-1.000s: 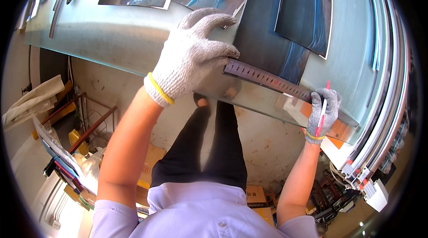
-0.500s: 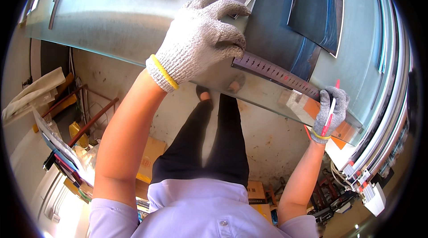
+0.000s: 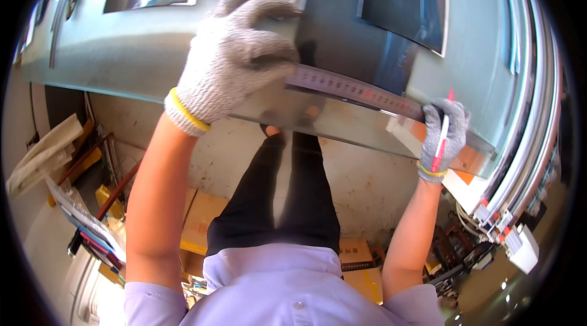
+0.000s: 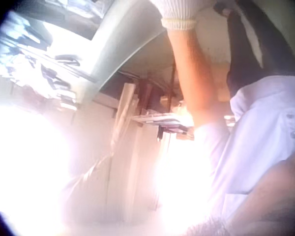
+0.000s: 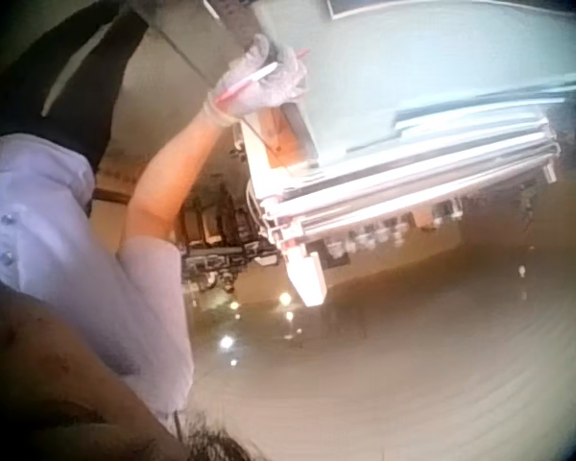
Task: The person measures and marks several dark rectangular solar panels on a glass table using a metal ruler and a red marker. They align the ruler along the edges of the panels to draw straight lines, occasionally repositioning the panels to access different sides. The process involves repetitive measuring and marking actions on multiple units.
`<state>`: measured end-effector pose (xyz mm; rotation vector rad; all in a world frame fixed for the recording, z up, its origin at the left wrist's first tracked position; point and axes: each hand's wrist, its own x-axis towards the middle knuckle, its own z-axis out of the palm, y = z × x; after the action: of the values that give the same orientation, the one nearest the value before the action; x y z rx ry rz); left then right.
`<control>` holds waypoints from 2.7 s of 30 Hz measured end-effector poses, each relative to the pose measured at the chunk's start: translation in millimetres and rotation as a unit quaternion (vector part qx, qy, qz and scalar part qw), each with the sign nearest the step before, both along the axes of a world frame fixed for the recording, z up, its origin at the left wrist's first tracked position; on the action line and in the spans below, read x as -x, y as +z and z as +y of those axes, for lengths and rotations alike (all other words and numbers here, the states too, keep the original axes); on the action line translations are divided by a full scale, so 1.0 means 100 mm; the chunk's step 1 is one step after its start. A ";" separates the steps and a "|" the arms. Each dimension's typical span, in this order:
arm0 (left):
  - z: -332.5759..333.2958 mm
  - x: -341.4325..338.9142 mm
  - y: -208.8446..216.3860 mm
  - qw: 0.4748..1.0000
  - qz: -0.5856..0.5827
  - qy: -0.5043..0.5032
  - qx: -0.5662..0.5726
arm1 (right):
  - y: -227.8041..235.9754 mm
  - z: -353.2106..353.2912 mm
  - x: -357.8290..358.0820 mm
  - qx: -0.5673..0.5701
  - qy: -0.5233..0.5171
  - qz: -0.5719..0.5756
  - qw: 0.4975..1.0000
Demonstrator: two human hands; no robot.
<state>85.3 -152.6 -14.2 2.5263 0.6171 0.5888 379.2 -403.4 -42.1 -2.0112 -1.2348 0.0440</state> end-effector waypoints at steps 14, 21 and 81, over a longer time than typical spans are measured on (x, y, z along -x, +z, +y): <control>-0.02 0.00 0.04 0.997 0.068 0.007 0.034 | 0.02 0.04 0.01 0.025 -0.009 -0.064 0.998; -0.01 0.02 0.01 0.997 0.062 0.010 0.046 | 0.01 0.05 -0.01 0.018 -0.005 -0.066 0.998; -1.02 -1.25 0.07 0.947 0.055 0.316 -0.003 | 0.29 0.55 -0.74 -0.057 0.061 -0.077 0.994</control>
<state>209.8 -255.1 -7.3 2.3501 1.4932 0.6572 453.3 -348.0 -13.3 -1.8676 -1.4244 -0.1210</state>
